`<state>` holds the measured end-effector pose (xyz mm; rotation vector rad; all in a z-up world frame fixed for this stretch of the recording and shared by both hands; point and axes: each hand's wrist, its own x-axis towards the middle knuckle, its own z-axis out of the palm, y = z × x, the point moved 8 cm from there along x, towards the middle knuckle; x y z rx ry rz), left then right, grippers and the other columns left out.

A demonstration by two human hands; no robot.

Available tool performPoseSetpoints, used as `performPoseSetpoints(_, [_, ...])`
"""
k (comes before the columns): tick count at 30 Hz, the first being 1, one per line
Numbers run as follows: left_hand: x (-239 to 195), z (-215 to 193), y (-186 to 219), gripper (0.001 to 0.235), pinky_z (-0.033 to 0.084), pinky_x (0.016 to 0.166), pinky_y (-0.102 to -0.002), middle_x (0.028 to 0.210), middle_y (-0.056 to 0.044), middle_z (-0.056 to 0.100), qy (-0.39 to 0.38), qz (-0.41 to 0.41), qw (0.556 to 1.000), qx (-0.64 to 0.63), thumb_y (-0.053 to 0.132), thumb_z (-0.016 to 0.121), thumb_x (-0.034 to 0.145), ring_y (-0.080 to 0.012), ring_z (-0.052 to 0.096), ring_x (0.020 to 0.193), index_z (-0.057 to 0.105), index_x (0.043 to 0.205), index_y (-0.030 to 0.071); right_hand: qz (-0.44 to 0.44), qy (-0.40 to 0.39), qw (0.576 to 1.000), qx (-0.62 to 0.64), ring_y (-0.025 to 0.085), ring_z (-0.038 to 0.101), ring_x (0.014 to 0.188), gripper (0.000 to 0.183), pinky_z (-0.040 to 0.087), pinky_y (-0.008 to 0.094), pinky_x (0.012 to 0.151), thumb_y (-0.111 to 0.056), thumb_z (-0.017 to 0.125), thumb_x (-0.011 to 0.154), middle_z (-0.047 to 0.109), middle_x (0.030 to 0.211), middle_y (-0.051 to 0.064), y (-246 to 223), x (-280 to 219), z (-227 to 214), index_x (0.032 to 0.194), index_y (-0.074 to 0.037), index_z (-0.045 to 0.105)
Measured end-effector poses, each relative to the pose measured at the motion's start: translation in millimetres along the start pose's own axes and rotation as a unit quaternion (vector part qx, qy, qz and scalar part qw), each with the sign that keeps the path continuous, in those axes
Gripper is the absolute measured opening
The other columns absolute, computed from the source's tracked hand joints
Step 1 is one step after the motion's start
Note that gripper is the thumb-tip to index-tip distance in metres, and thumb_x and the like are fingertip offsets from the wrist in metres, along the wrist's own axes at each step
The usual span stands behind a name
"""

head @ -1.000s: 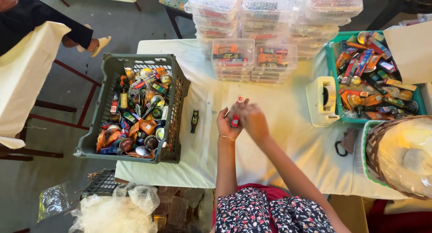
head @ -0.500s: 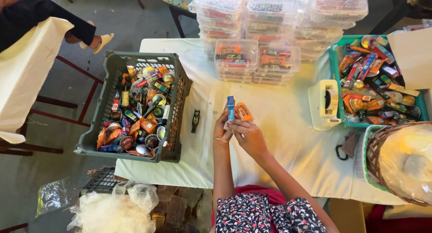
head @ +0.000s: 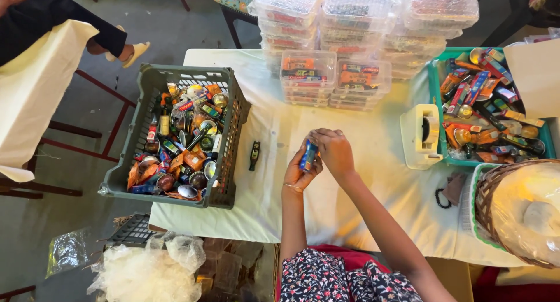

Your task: The person sits at a table and wraps small rectangular items, likely chocolates, in clear plastic film. They pick up items from a green crate, wrap them using a tape dispenser, and place the finished items into a green tray. The process is repeated for several items.

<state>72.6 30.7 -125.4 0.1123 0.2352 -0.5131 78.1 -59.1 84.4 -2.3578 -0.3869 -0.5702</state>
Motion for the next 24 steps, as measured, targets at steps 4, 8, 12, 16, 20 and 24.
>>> performPoseSetpoints(4, [-2, 19, 2, 0.047, 0.056, 0.08, -0.036, 0.124, -0.009, 0.068, -0.114, 0.036, 0.99, -0.071, 0.019, 0.061, 0.11, -0.0226, 0.063, 0.095, 0.052, 0.156, 0.02, 0.001, -0.047, 0.999, -0.008, 0.033, 0.065, 0.091, 0.017, 0.056, 0.04, 0.081, -0.006, 0.065, 0.083, 0.076, 0.11, 0.006, -14, -43, 18, 0.093, -0.01, 0.079])
performPoseSetpoints(8, [-11, 40, -1, 0.06, 0.055, 0.087, -0.035, 0.14, -0.017, 0.058, -0.032, 0.024, 0.99, -0.138, 0.021, 0.058, 0.099, -0.0263, 0.065, 0.103, 0.042, 0.155, 0.005, -0.029, -0.047, 0.997, 0.058, 0.028, 0.068, 0.096, 0.021, 0.057, 0.04, 0.088, -0.006, 0.068, 0.084, 0.076, 0.112, 0.003, -50, -70, 14, 0.1, -0.013, 0.079])
performPoseSetpoints(12, [-4, 33, -5, 0.06, 0.055, 0.086, -0.034, 0.147, -0.019, 0.056, -0.078, -0.006, 0.992, -0.094, 0.019, 0.058, 0.098, -0.0248, 0.065, 0.099, 0.043, 0.153, 0.004, 0.001, -0.028, 0.997, 0.071, 0.03, 0.067, 0.095, 0.026, 0.057, 0.039, 0.084, -0.003, 0.07, 0.081, 0.076, 0.111, 0.002, -55, -74, 2, 0.104, -0.012, 0.079])
performPoseSetpoints(16, [7, 11, -14, 0.063, 0.056, 0.087, -0.037, 0.146, -0.024, 0.054, -0.071, -0.035, 0.991, -0.107, 0.02, 0.059, 0.097, -0.0281, 0.066, 0.1, 0.04, 0.153, -0.001, -0.005, -0.037, 0.996, 0.08, 0.029, 0.068, 0.094, 0.022, 0.057, 0.039, 0.085, -0.003, 0.069, 0.084, 0.076, 0.106, 0.003, -38, -60, 5, 0.1, -0.013, 0.08])
performPoseSetpoints(20, [-9, 64, -30, 0.053, 0.058, 0.094, -0.034, 0.129, -0.017, 0.063, -0.088, -0.066, 0.985, -0.133, 0.019, 0.052, 0.101, -0.0222, 0.07, 0.099, 0.046, 0.151, 0.003, 0.018, -0.003, 0.998, 0.052, 0.028, 0.068, 0.093, 0.019, 0.056, 0.039, 0.086, -0.002, 0.067, 0.084, 0.077, 0.107, 0.004, -5, -36, 1, 0.094, -0.012, 0.08])
performPoseSetpoints(24, [9, 16, -26, 0.03, 0.053, 0.081, -0.036, 0.11, -0.008, 0.069, -0.019, -0.001, 0.997, -0.079, 0.016, 0.064, 0.1, -0.0235, 0.068, 0.09, 0.062, 0.129, 0.008, 0.025, 0.045, 0.999, 0.015, 0.027, 0.07, 0.099, 0.018, 0.055, 0.039, 0.092, 0.0, 0.065, 0.086, 0.077, 0.11, 0.007, 19, -12, -14, 0.096, -0.008, 0.078])
